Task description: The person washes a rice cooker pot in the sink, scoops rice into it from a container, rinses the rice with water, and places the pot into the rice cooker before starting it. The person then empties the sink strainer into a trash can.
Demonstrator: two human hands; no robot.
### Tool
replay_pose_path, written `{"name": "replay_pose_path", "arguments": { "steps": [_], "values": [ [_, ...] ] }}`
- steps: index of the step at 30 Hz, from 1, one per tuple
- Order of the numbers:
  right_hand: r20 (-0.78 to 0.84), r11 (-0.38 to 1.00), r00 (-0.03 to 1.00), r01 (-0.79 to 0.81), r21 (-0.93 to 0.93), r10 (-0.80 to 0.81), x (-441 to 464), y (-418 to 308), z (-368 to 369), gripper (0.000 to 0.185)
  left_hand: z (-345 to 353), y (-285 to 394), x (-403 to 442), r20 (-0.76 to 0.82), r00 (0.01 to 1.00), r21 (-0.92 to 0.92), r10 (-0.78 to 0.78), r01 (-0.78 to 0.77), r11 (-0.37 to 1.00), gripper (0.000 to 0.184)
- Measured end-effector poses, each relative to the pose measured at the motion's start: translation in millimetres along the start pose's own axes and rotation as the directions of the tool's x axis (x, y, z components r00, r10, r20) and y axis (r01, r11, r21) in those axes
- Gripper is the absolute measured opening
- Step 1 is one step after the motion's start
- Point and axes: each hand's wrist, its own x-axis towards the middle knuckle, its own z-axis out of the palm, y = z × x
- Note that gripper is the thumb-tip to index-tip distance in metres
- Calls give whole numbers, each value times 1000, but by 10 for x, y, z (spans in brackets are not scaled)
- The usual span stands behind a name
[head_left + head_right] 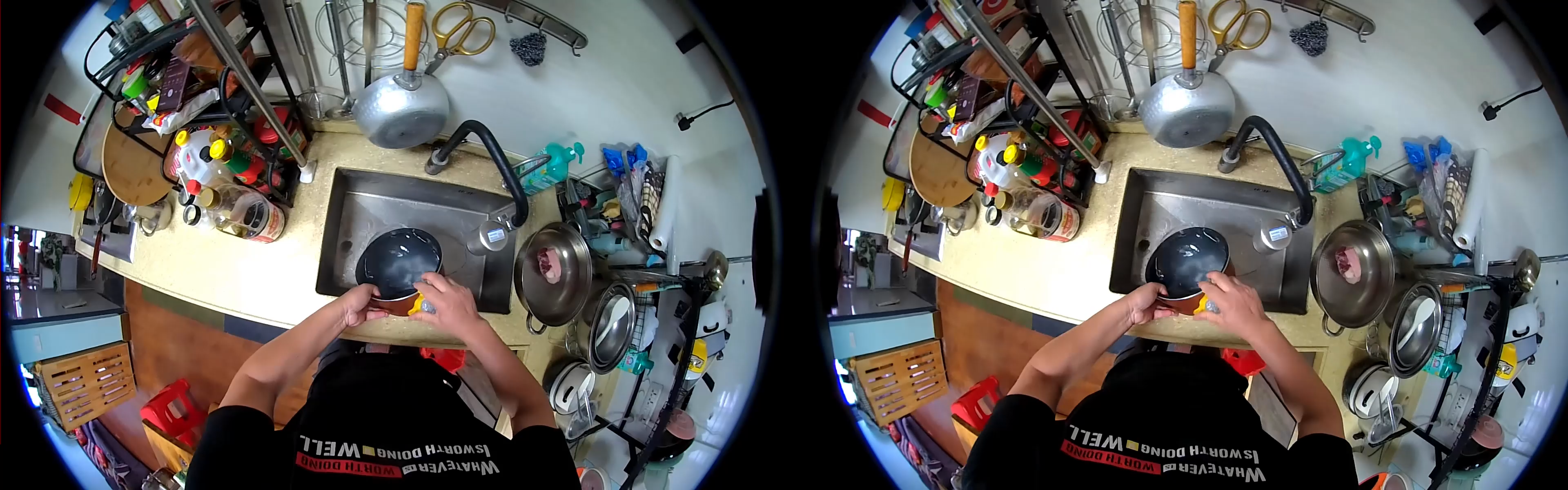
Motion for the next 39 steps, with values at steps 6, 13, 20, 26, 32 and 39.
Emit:
{"name": "replay_pose_path", "arguments": {
  "steps": [6,13,20,26,32,39],
  "values": [
    [23,987,1000,2,-161,2,220,45,-377,39,359,79,27,211,948,87,-239,225,970,53],
    [225,958,964,-73,-279,139,463,-59,-642,42,415,53,157,458,800,248,-387,303,920,87],
    [499,927,822,-91,-364,276,787,-175,-683,48,498,-217,167,588,650,370,-481,313,875,120],
    [468,910,825,-124,-395,316,745,-228,-735,49,524,-218,188,563,728,318,-391,246,916,112],
    [-3,902,986,-156,-403,169,129,-121,-651,39,643,76,367,410,873,140,-264,226,964,66],
    [-39,916,936,-351,-194,350,-367,364,-303,40,1041,194,730,204,974,-54,-102,116,992,43]
  ]
}}
